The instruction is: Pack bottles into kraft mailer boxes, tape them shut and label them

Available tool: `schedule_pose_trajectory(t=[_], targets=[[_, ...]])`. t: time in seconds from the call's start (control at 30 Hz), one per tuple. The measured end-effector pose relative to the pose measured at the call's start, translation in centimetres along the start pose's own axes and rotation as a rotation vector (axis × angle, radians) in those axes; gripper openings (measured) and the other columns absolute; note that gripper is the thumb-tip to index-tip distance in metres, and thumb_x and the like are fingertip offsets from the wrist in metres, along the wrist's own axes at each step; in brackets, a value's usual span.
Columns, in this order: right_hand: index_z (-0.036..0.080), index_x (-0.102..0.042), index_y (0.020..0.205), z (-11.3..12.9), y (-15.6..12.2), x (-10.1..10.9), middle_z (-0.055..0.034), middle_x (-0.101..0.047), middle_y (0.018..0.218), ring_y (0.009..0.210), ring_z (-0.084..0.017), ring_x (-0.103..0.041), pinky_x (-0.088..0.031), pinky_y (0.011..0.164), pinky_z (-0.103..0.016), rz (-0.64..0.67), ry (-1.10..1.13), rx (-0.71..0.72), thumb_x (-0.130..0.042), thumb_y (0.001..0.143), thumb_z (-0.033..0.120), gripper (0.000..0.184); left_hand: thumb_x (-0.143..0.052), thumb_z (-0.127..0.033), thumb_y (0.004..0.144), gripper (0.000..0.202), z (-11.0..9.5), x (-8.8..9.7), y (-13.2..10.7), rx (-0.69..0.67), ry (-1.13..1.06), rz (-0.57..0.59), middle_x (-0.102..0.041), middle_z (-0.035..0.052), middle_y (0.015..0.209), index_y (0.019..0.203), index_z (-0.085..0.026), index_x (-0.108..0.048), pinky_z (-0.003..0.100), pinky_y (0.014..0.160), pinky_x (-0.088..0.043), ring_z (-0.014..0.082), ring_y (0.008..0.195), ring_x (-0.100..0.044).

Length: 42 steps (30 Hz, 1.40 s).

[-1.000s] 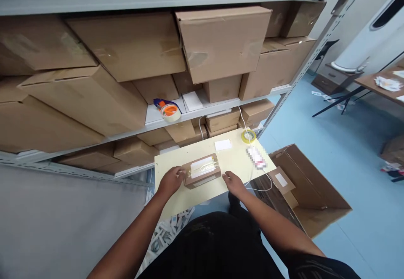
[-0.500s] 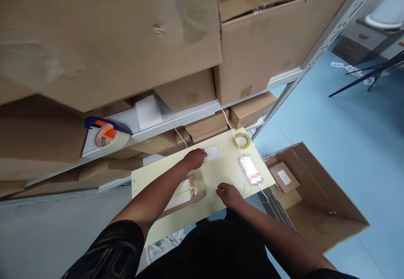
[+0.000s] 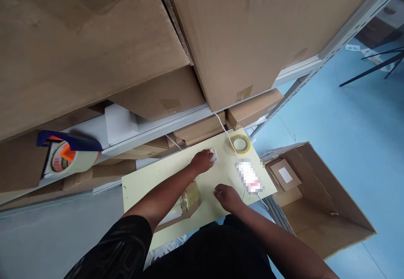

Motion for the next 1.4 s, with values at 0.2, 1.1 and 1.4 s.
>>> schedule_pose_trajectory(t=[0.2,1.1,1.4], targets=[[0.024,-0.073,0.099,-0.2,0.9,0.0,-0.005,-0.075,0.09,0.078,-0.022,-0.068,-0.047,0.071,-0.031,-0.013,0.018,-0.008,-0.053,0.093,0.04,0.026,-0.06,-0.015,0.088,0.018,0.0,-0.2,-0.2,0.032,-0.066,0.011,-0.07,0.0179,0.113,0.101,-0.016,-0.073,0.042,0.095,-0.049,0.0325,0.11,-0.065],[0.016,-0.038,0.158,7.5,15.2,-4.1,-0.0196,-0.058,0.131,0.114,-0.033,-0.052,-0.046,0.09,-0.043,-0.093,-0.837,0.257,-0.048,0.095,0.021,0.065,-0.065,-0.036,0.089,0.017,10.6,3.7,-10.5,0.676,-0.675,-0.408,-0.075,0.0041,0.081,0.084,-0.021,-0.071,0.028,0.074,-0.048,0.0195,0.077,-0.07],[0.015,-0.036,0.161,6.7,15.1,-4.3,-0.0201,-0.058,0.13,0.113,-0.034,-0.049,-0.044,0.091,-0.046,-0.113,-0.86,0.301,-0.042,0.098,0.026,0.064,-0.069,-0.034,0.083,0.017,13.5,-0.1,-12.4,0.869,-0.769,-0.289,-0.068,0.0042,0.058,0.076,-0.018,-0.07,0.03,0.063,-0.049,0.0214,0.056,-0.068]])
Point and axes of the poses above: each hand's wrist, its own y-axis towards the middle knuckle, its own x-axis out of the back of the hand, z = x × y, the point moved 4 cm from there along y, towards the middle knuckle
